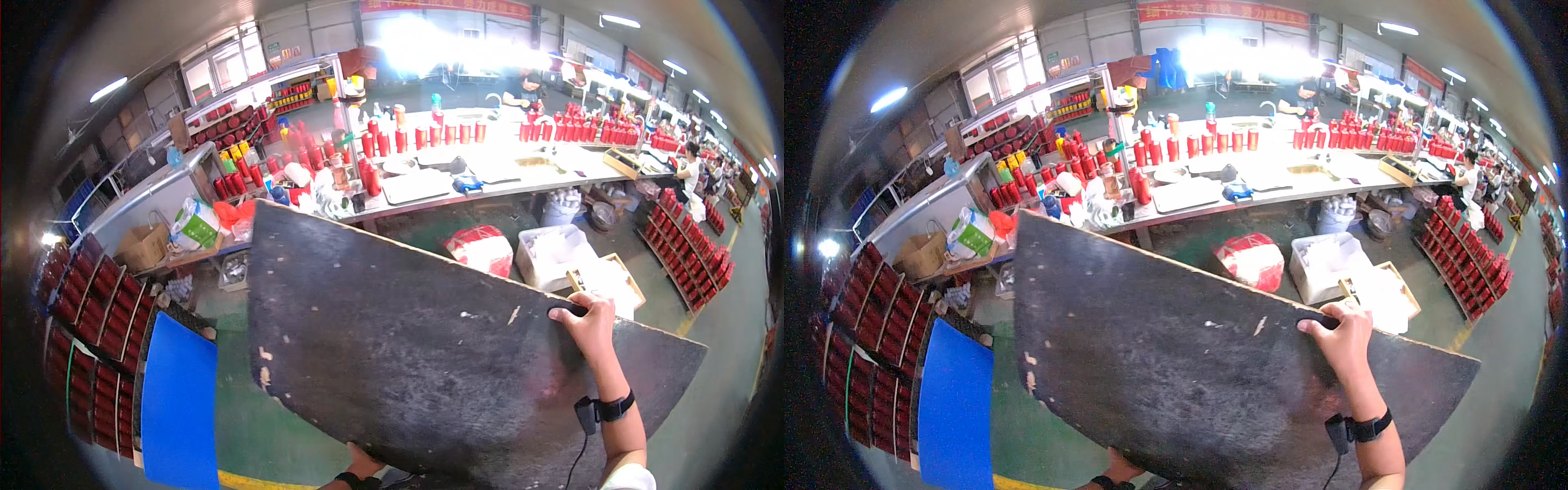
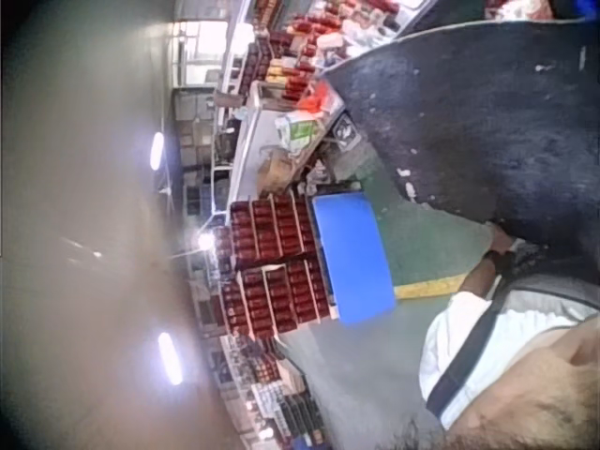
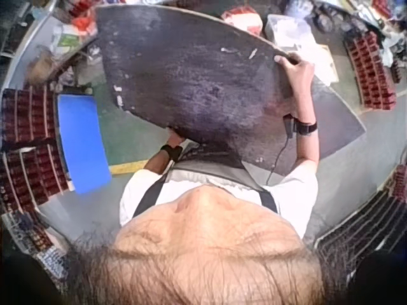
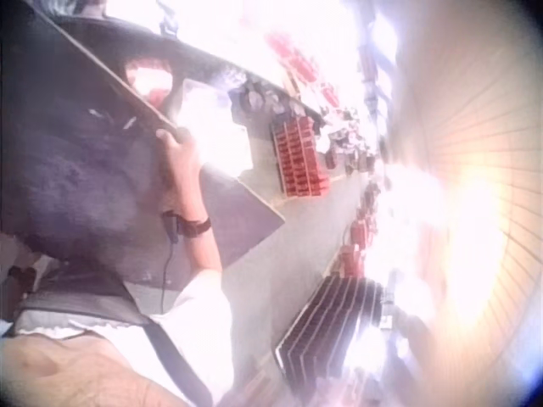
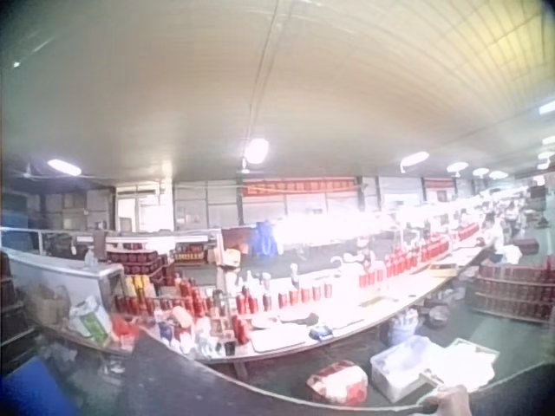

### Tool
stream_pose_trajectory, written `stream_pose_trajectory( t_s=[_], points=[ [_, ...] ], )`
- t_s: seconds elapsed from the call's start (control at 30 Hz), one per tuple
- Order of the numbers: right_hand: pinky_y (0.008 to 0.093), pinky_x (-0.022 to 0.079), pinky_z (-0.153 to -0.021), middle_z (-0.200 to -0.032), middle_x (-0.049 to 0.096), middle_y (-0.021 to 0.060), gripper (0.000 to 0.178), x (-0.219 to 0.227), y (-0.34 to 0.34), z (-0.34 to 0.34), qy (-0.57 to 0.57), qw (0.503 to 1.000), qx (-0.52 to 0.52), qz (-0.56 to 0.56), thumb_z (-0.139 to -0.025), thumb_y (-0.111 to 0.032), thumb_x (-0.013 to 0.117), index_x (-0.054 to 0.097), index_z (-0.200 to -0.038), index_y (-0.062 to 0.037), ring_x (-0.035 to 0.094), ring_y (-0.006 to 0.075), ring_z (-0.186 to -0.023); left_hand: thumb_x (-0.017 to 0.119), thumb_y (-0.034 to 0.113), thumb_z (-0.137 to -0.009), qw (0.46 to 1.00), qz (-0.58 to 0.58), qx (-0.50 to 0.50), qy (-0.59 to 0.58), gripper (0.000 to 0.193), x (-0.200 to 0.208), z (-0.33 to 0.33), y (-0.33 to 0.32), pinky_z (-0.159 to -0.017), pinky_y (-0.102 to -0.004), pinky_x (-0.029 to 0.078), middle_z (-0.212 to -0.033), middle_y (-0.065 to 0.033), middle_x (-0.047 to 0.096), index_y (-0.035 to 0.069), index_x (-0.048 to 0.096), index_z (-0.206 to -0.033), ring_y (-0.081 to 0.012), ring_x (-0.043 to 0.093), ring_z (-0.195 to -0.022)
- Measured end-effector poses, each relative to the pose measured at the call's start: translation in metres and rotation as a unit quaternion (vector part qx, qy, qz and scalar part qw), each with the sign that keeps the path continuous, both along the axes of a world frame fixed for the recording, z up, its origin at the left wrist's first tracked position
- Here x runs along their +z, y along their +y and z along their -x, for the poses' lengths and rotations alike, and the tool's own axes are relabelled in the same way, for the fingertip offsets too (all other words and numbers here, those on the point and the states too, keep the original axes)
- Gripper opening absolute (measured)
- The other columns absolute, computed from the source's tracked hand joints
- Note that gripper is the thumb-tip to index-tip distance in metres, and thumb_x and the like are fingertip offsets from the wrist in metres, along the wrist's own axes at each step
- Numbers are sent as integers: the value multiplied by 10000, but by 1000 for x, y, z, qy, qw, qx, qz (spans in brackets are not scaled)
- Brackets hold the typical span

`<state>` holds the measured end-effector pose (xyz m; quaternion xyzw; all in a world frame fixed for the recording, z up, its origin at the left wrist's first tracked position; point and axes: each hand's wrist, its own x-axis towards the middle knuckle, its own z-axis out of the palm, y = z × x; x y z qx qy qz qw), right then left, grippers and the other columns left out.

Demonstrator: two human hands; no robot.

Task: Applying decorative labels and seals to red metal bottles on a production line.

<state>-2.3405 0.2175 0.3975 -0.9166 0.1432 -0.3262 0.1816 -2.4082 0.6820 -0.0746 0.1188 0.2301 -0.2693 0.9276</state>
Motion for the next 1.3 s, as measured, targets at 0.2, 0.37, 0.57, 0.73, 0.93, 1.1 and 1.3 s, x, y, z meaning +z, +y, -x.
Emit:
stream_pose_trajectory(
  t_s=[0.2, 0.37, 0.57, 0.73, 0.93, 1.1, 1.3],
  points=[
    [403, 363, -862, -707, 694, 108, 442, -60, -55, -101, 21, 999, -14, 36, -655, -477, 809, 756, -815, -68, 627, 285, -713, 428, 701, -860, 994, -18, -77, 82, 815, -27, -62, -23, -1077, -489, 308, -1431, -76, 447, 95, 432, -1406, -314, 414, -1300],
    [405, 373, -889, -787, 704, 117, 445, -122, -99, -163, 119, 991, -67, 11, -641, -469, 818, 753, -824, -68, 617, 286, -838, 490, 609, -922, 987, 38, -120, 103, 690, -50, -93, -39, -1032, -472, 382, -1344, -85, 551, 58, 516, -1338, -309, 503, -1227],
    [407, 490, -772, -824, 670, 140, 408, -208, -132, -214, 210, 970, -100, -69, -627, -371, 840, 724, -819, -30, 647, 297, -826, 520, 753, -830, 954, -114, -105, 255, 959, -53, -141, -41, -1143, -562, 266, -1521, -118, 380, 79, 319, -1483, -346, 379, -1370],
    [398, 506, -768, -852, 663, 150, 388, -261, -131, -245, 231, 966, -108, -30, -643, -348, 819, 715, -829, -23, 648, 313, -839, 567, 730, -816, 931, -137, -163, 297, 905, -45, -190, -27, -1135, -562, 282, -1491, -111, 426, 93, 403, -1438, -341, 397, -1358],
    [394, 499, -786, -899, 639, 133, 436, -347, -147, -252, 289, 948, -117, -61, -676, -423, 805, 705, -859, -40, 637, 311, -876, 575, 724, -814, 930, -189, -143, 281, 848, -70, -215, -20, -1120, -528, 329, -1417, -80, 502, 126, 455, -1403, -305, 449, -1315],
    [353, 500, -786, -885, 607, 108, 455, -430, -164, -246, 310, 929, -143, -140, -666, -386, 845, 674, -874, -19, 633, 257, -858, 588, 747, -789, 909, -246, -156, 300, 954, -104, -221, -19, -1115, -508, 343, -1452, -116, 441, 92, 373, -1449, -319, 431, -1323],
    [378, 505, -809, -910, 666, 144, 523, -494, -178, -245, 318, 913, -172, -188, -690, -406, 834, 677, -971, 7, 657, 268, -894, 605, 750, -775, 901, -279, -164, 289, 955, -122, -215, -25, -1103, -490, 363, -1429, -104, 459, 95, 386, -1435, -305, 453, -1299]
  ],
)
